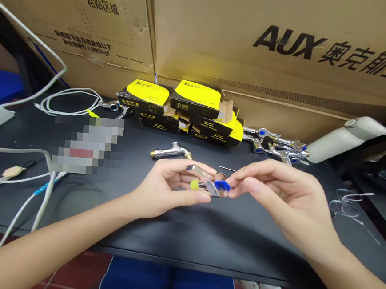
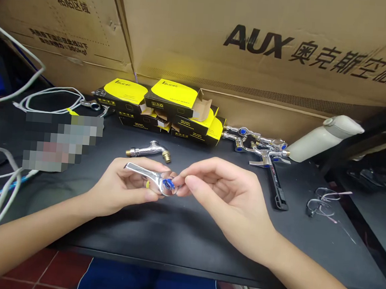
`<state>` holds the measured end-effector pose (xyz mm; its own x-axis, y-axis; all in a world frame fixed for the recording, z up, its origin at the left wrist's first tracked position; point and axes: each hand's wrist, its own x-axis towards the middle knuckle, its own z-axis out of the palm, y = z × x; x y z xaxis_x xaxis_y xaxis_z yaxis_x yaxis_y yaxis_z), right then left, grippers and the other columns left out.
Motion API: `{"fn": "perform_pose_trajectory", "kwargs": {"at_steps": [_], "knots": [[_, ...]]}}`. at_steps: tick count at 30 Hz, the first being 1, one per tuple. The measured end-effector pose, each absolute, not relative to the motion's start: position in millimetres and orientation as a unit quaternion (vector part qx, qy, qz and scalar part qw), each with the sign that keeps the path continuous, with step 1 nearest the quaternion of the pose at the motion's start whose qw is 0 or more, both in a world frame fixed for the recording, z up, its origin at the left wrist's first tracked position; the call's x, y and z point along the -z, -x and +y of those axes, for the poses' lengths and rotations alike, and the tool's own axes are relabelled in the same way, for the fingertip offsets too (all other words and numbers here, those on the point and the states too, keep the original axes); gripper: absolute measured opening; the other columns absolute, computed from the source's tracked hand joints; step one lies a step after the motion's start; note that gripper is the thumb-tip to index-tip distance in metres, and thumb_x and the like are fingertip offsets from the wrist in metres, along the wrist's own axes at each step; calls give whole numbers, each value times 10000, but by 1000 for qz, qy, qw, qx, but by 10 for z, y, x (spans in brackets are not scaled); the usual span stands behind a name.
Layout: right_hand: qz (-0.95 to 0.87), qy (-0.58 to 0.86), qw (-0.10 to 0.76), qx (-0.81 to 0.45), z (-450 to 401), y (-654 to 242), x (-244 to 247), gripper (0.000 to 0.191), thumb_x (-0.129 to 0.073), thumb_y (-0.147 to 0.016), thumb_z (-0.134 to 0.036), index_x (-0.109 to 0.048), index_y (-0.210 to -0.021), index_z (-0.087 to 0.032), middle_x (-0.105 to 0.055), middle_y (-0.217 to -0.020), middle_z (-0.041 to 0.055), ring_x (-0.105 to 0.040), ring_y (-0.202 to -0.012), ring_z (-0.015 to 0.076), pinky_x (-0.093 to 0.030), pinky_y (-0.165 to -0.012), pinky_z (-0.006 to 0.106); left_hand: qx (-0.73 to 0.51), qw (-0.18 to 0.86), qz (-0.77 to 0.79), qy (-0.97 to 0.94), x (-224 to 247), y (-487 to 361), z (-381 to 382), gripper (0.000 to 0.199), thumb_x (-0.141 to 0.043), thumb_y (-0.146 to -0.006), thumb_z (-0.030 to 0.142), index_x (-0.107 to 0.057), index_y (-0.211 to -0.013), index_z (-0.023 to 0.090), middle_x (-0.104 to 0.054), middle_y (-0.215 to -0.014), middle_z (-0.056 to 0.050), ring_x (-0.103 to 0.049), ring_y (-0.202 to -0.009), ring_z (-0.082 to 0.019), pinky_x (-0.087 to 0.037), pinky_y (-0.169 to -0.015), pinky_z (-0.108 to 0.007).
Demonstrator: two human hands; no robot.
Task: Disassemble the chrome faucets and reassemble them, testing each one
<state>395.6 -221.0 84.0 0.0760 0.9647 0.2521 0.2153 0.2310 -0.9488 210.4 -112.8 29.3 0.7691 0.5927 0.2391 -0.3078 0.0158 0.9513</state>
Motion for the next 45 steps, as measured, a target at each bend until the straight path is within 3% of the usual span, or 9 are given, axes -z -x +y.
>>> {"fn": "perform_pose_trajectory", "kwargs": {"at_steps": [4, 8, 15, 21, 37, 45], "knots": [[-581, 496, 540, -355, -2197, -3942, -805, 140, -747, -785, -127, -687, -888, -201, -741, -883, 25, -722, -796, 153, -625, -748, 238, -313, 709, 107, -623, -275, -2100, -1127, 255, -778, -723, 141, -704, -966, 160, -734, -1086, -78, -737, -873, -208, -617, -784, -289], [-596, 493, 538, -336, -2183, -3946, -780, 96, -687, -834, -114, -703, -848, -207, -743, -867, 28, -716, -778, 150, -624, -745, 243, -314, 716, 97, -616, -257, -2097, -1126, 248, -773, -720, 111, -708, -953, 166, -737, -1069, -63, -736, -863, -188, -613, -772, -264], [-637, 476, 519, -313, -2210, -3955, -797, 202, -611, -866, -62, -705, -964, -212, -720, -938, 44, -697, -839, 154, -613, -770, 269, -309, 718, 104, -615, -270, -2093, -1119, 348, -766, -723, 96, -691, -1054, 174, -755, -1014, -49, -735, -884, -176, -605, -781, -228], [-674, 471, 517, -236, -2234, -3927, -744, 270, -709, -794, -87, -702, -1023, -229, -720, -942, 55, -689, -870, 203, -609, -738, 329, -316, 711, 114, -618, -305, -2118, -1137, 338, -787, -689, 96, -699, -1012, 147, -770, -975, -65, -740, -884, -208, -616, -790, -265], [-763, 448, 453, -106, -2214, -3986, -789, 265, -669, -796, -54, -731, -974, -240, -708, -919, 50, -681, -802, 173, -577, -685, 293, -351, 684, 76, -635, -310, -2116, -1124, 361, -769, -678, 25, -709, -1003, 170, -766, -1001, -67, -733, -913, -202, -614, -801, -280], [-744, 440, 481, -144, -2209, -3981, -758, 301, -669, -789, -36, -721, -1001, -244, -728, -908, 48, -691, -807, 192, -578, -691, 318, -345, 690, 61, -633, -306, -2103, -1127, 422, -756, -672, -18, -721, -1030, 203, -762, -993, -32, -721, -923, -171, -593, -820, -253]]}}
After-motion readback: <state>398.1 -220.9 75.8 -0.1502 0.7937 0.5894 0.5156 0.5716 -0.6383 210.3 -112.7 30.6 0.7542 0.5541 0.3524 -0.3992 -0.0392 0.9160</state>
